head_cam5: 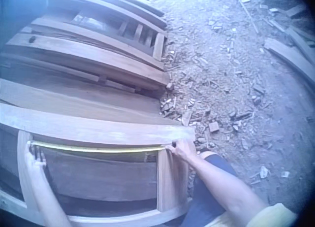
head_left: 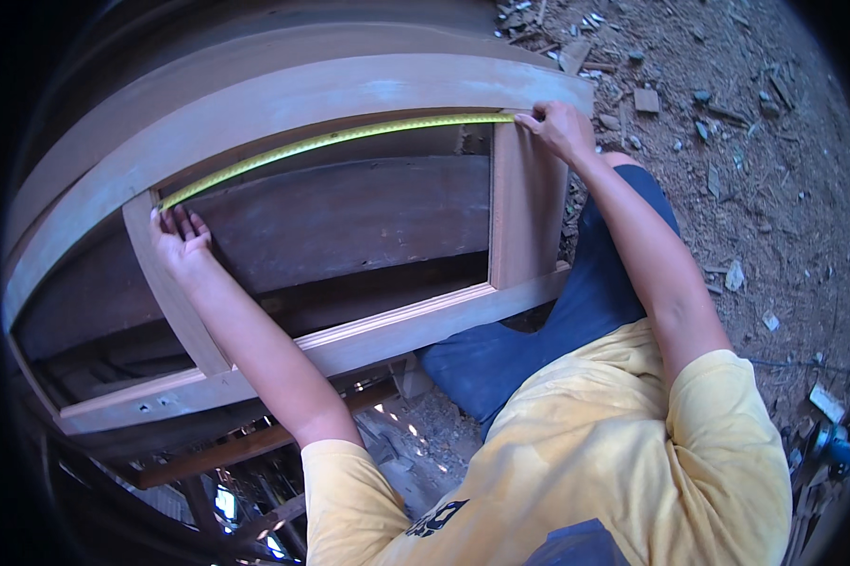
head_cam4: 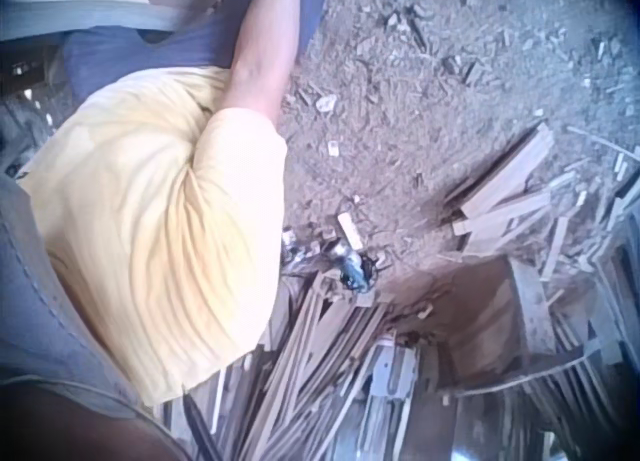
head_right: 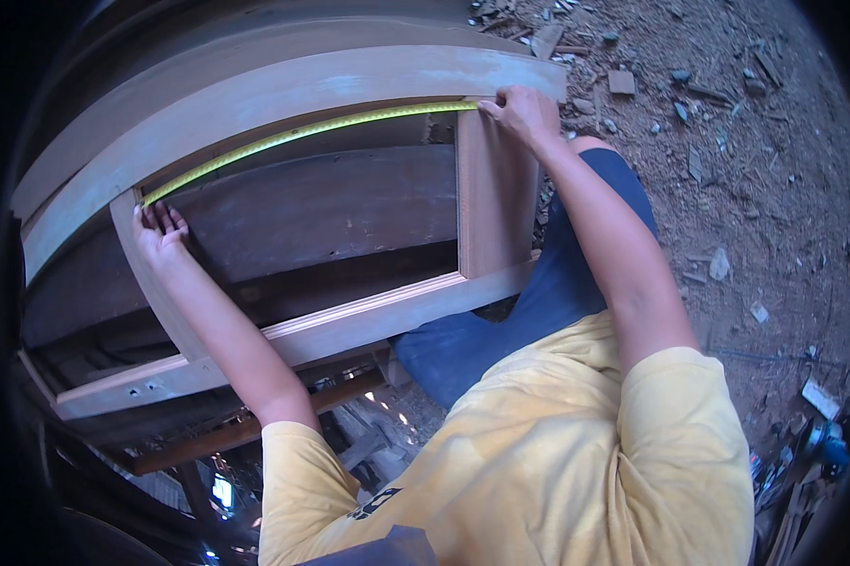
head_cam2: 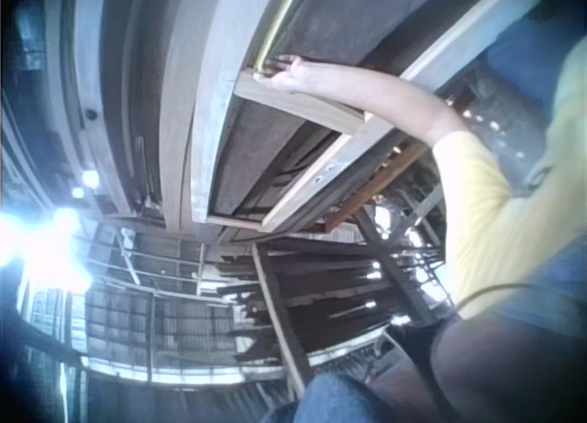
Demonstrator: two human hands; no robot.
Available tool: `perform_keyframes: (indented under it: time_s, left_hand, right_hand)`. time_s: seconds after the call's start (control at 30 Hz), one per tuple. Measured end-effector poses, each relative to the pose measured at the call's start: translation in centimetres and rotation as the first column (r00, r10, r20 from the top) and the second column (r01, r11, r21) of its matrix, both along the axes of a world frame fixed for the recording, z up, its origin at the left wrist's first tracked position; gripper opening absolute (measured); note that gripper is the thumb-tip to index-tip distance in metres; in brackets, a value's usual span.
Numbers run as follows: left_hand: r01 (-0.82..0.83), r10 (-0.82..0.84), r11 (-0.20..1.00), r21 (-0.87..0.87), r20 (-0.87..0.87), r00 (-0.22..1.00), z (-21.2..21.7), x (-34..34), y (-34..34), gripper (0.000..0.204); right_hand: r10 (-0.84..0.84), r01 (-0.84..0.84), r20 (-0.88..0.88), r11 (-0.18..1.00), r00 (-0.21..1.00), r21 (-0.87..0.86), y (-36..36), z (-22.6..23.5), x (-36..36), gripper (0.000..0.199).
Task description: The person measures wooden panels and frames with a tape measure, marks them, and uses a circular saw to cut a wooden piece while working in a woodworking shop.
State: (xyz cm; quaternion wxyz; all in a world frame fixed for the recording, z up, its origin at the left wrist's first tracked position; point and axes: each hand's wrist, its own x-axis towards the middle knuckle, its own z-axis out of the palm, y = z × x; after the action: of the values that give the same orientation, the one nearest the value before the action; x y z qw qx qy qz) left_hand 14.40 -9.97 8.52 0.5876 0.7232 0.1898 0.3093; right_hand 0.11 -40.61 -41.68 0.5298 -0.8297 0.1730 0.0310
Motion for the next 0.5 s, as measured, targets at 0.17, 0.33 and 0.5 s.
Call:
perform_keyframes:
  time_s: [0.17, 0.33, 0.5]
  left_hand:
    - [-0.024, 0.024, 1.0, 0.008, 0.013, 1.0, -1.5, -0.3, -1.0, 0.025]
    - [0.003, -0.003, 1.0, -0.005, 0.024, 1.0, -1.4, -0.4, -0.5, 0.023]
    - [0.019, -0.019, 1.0, -0.024, 0.031, 0.999, -1.2, -0.2, -0.3, 0.024]
  right_hand:
    - [-0.149, 0.165, 0.133, 0.979, 0.98, -0.117, 1.6, -1.7, -1.5, 0.047]
    - [-0.167, 0.205, 0.213, 0.964, 0.963, -0.168, 2.3, -1.9, -2.0, 0.046]
    - [-0.19, 0.233, 0.245, 0.959, 0.951, -0.164, 2.5, -1.9, -1.8, 0.045]
